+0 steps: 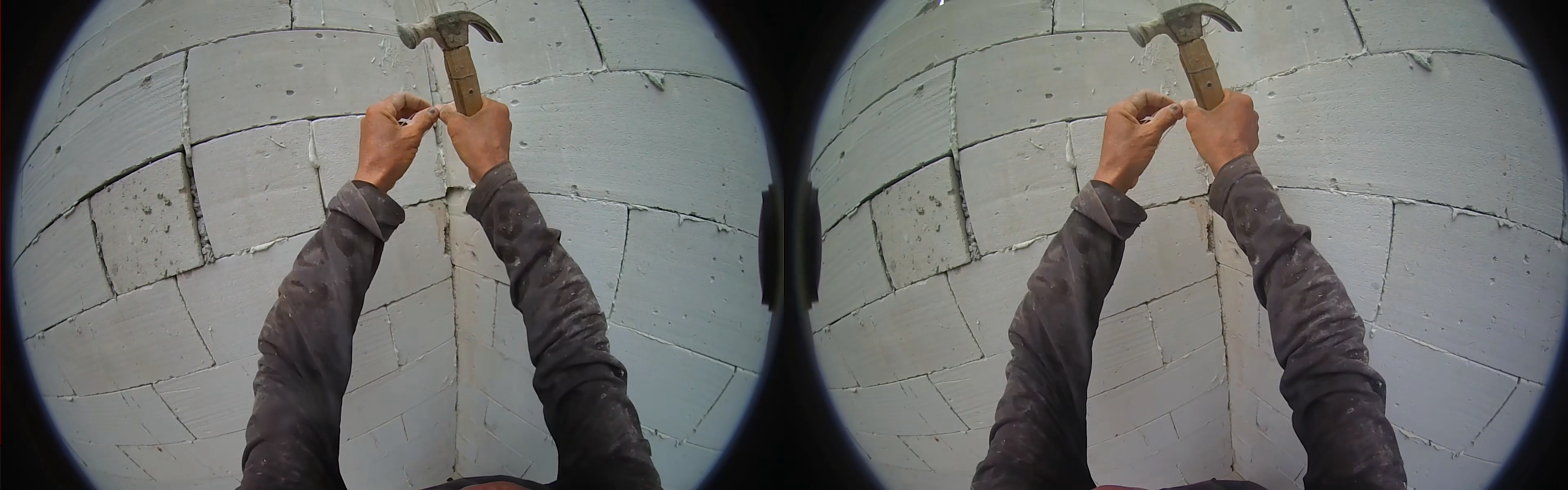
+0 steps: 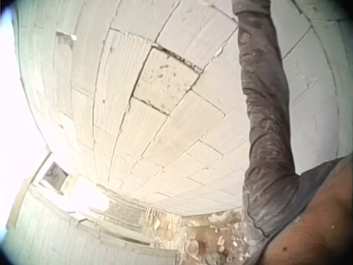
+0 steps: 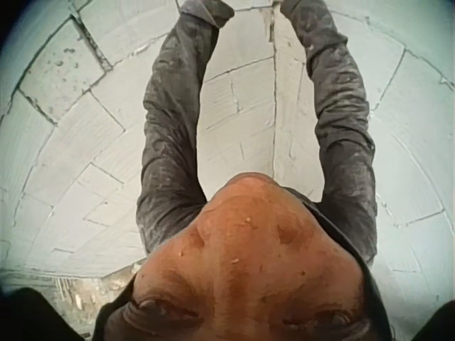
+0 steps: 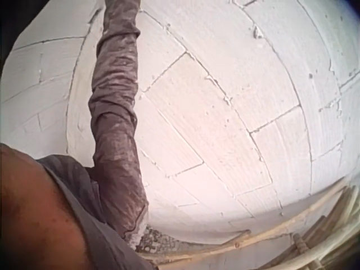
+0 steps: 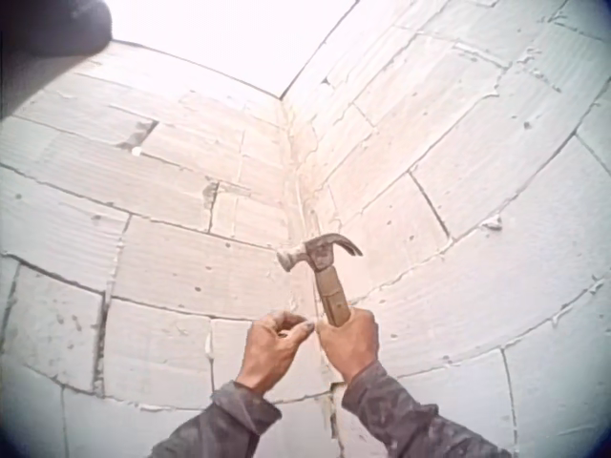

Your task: The person attaches a string line to a corner of a brick wall using a nail and a hammer, then adjusts the tension and position of the string across the wall structure.

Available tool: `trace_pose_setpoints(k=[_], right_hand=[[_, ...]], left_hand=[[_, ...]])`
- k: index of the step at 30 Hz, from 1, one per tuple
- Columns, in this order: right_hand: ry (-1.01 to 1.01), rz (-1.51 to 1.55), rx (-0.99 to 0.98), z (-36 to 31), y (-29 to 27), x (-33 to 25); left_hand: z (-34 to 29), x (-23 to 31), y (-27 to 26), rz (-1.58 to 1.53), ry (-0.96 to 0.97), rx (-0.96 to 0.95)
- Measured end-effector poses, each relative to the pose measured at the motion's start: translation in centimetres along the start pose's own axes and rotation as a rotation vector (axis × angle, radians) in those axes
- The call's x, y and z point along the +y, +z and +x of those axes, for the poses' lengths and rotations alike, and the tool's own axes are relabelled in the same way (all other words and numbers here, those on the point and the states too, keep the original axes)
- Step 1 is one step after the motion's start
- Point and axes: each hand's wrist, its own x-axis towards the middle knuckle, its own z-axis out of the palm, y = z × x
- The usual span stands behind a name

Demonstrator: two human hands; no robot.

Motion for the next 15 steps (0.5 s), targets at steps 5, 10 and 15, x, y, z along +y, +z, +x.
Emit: trace_pose_setpoints(k=[5,10,15], right_hand=[[0.019,0.05,0.02,4.7,1.1,-1.2],[-0.012,-0.066,0.073,8.9,2.1,-1.4],[-0.03,-0.169,0.092,10.5,4.1,-1.9]], left_hand=[[5.2,-2.7,-0.3,-0.145,0.042,-0.019],[8.9,-4.1,-0.3,-0.065,0.04,0.035],[11.7,-5.8,-0.3,0.014,0.025,0.017]])
